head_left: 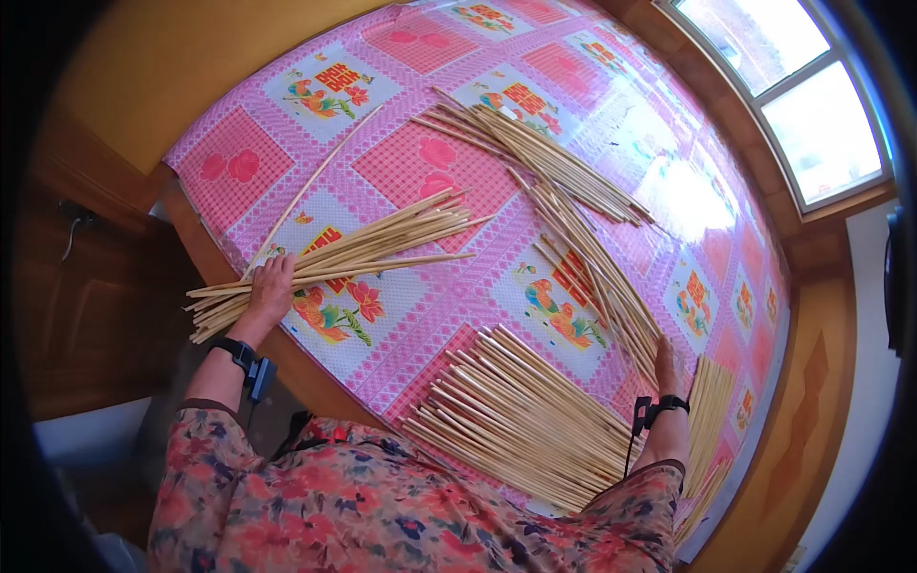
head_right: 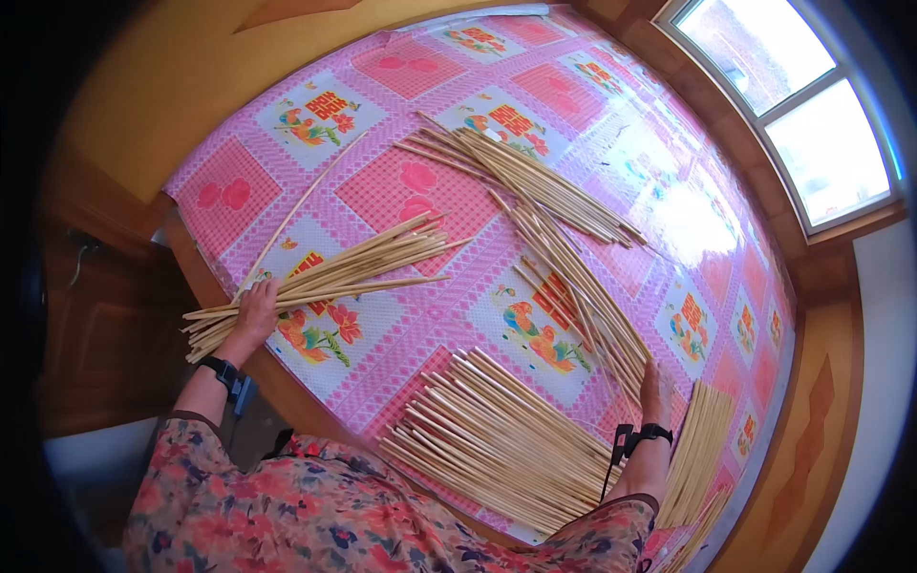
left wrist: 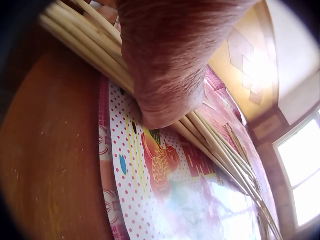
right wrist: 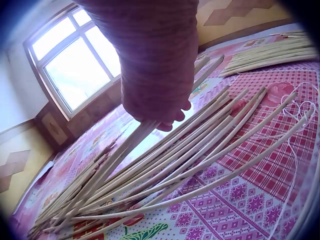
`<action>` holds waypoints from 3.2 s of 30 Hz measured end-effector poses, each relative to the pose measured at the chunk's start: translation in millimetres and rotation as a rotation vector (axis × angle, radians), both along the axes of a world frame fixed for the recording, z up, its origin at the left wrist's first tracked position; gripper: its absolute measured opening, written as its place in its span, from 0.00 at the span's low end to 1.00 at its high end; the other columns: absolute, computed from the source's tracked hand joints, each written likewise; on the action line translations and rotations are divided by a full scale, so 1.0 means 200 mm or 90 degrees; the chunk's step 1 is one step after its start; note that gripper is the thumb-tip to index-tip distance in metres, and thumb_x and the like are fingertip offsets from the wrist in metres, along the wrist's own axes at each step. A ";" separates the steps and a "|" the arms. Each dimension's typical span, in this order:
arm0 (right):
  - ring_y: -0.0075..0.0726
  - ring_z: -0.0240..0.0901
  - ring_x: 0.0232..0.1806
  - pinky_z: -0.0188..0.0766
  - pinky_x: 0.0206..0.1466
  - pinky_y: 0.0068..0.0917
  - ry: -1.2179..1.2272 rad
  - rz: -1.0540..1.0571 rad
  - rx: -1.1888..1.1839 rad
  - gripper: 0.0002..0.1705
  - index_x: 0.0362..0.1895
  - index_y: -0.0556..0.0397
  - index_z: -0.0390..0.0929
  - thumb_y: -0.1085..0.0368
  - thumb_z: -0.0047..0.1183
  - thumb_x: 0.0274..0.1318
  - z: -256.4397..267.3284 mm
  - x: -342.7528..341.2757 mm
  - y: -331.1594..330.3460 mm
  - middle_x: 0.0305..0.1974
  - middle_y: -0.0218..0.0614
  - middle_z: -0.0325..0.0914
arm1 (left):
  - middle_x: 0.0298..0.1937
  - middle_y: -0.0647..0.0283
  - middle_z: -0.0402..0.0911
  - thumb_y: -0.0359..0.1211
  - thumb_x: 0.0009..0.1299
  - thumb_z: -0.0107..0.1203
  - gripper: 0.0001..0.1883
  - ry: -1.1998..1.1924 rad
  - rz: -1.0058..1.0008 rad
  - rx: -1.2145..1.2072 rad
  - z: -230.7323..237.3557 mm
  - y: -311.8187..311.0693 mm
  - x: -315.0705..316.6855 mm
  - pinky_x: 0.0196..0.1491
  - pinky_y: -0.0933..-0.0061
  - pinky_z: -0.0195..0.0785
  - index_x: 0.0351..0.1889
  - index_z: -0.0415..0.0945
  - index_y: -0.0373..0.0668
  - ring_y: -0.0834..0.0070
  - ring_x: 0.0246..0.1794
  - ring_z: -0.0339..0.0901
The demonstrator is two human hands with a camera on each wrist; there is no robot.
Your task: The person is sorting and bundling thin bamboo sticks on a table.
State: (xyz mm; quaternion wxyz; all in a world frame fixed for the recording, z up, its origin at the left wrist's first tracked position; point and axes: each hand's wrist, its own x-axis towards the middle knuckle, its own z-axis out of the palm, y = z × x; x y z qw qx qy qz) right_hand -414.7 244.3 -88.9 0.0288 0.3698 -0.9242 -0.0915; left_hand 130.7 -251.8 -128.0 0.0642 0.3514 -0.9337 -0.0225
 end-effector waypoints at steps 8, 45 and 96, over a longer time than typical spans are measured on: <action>0.53 0.67 0.43 0.64 0.43 0.46 0.048 -0.158 0.120 0.15 0.43 0.50 0.69 0.69 0.39 0.49 -0.16 -0.06 -0.08 0.41 0.48 0.70 | 0.34 0.59 0.68 0.23 0.52 0.45 0.16 -0.017 0.019 -0.045 -0.02 0.02 -0.01 0.39 0.64 0.58 0.40 0.63 0.42 0.63 0.39 0.66; 0.39 0.67 0.32 0.65 0.32 0.35 -0.053 0.611 -0.360 0.04 0.26 0.49 0.72 0.67 0.46 0.41 0.47 1.39 -2.31 0.29 0.36 0.67 | 0.29 0.58 0.70 0.27 0.57 0.44 0.09 -0.008 -0.049 -0.039 -0.09 -0.01 0.04 0.33 0.63 0.63 0.37 0.64 0.40 0.63 0.31 0.71; 0.55 0.68 0.32 0.64 0.31 0.42 0.031 -0.073 0.012 0.02 0.28 0.56 0.66 0.72 0.40 0.51 0.43 0.08 -0.01 0.29 0.49 0.69 | 0.41 0.56 0.71 0.23 0.49 0.49 0.16 0.003 -0.063 -0.007 0.03 -0.17 0.09 0.41 0.62 0.62 0.37 0.63 0.41 0.60 0.41 0.69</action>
